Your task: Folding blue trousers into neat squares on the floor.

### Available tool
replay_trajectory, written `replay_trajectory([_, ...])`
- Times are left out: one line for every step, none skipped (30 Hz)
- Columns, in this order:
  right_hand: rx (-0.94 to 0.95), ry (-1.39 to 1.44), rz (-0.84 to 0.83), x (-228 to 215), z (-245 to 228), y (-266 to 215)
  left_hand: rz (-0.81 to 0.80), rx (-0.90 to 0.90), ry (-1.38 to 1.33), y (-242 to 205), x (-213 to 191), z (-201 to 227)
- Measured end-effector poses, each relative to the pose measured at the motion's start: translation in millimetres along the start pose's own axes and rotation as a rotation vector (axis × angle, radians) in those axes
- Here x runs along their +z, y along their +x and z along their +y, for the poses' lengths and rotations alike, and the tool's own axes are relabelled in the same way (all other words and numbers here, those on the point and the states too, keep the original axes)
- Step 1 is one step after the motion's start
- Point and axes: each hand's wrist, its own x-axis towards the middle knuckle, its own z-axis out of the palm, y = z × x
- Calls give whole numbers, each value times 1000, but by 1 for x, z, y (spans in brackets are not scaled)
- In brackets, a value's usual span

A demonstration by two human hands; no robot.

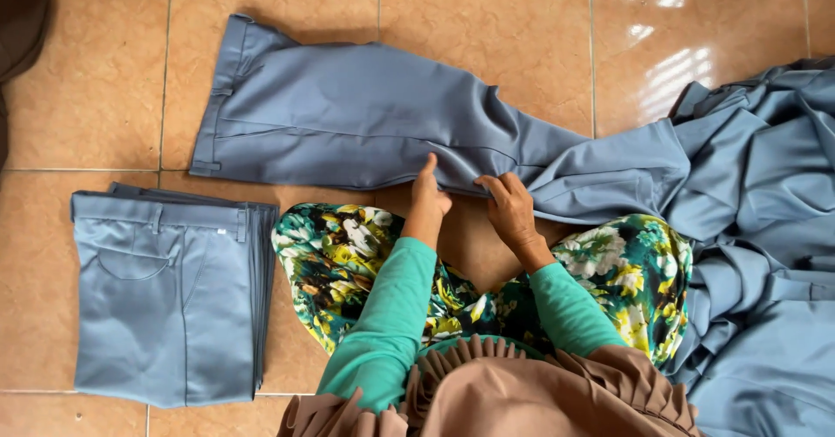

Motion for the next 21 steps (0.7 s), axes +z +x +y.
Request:
replay_trajectory([-5,-59,-8,0,4,3,-75,77,-194,26,-6,-4])
replay_trajectory([-10,-117,-16,0,8,5,-149,151,-390,53,-11,-8])
replay_trajectory([-2,-121,-15,-3,18,4,-149,146,-384,46,-16,5])
replay_trajectory([9,-198,-76,-5,28,3,-205,190,-381,39,-20,18])
replay_trajectory([16,-274,-135,-6,38,4,-262,238,-381,32,-23,35])
replay_trajectory([20,-274,-133,-8,45,4,-263,236,-377,31,-34,48])
replay_trajectory([-8,-311,-156,-11,51,3,-275,274,-372,29,-46,60])
replay_trajectory([-37,-348,-179,-14,57,2,-288,312,-366,28,-58,73])
replay_trajectory([-36,-347,-178,-17,55,4,-287,313,-365,27,-64,80])
replay_trajectory([-49,-356,-156,-19,53,7,-273,309,-390,26,-71,88])
replay_trajectory([-62,-365,-135,-21,51,9,-258,306,-416,25,-78,95])
replay_trajectory([-62,-365,-135,-20,48,9,-257,306,-416,44,-93,96])
replay_trajectory([-79,-325,-118,-18,46,9,-181,331,-492,63,-107,96])
replay_trajectory([-97,-285,-101,-17,43,10,-104,356,-568,82,-121,97])
replay_trajectory([-96,-284,-103,-12,39,6,-101,355,-567,71,-115,92])
replay_trajectory([-110,-265,-162,-7,34,1,-38,386,-592,60,-109,87])
replay_trajectory([-126,-247,-220,-2,31,-1,23,418,-617,50,-102,82])
replay_trajectory([-125,-247,-220,-1,24,-7,23,418,-617,93,-135,61])
replay_trajectory([-73,-229,-246,0,18,-10,45,395,-567,136,-160,44])
replay_trajectory([-20,-211,-272,3,12,-14,67,373,-518,182,-174,33])
replay_trajectory([-19,-206,-276,-11,-1,-7,72,374,-517,133,-146,34])
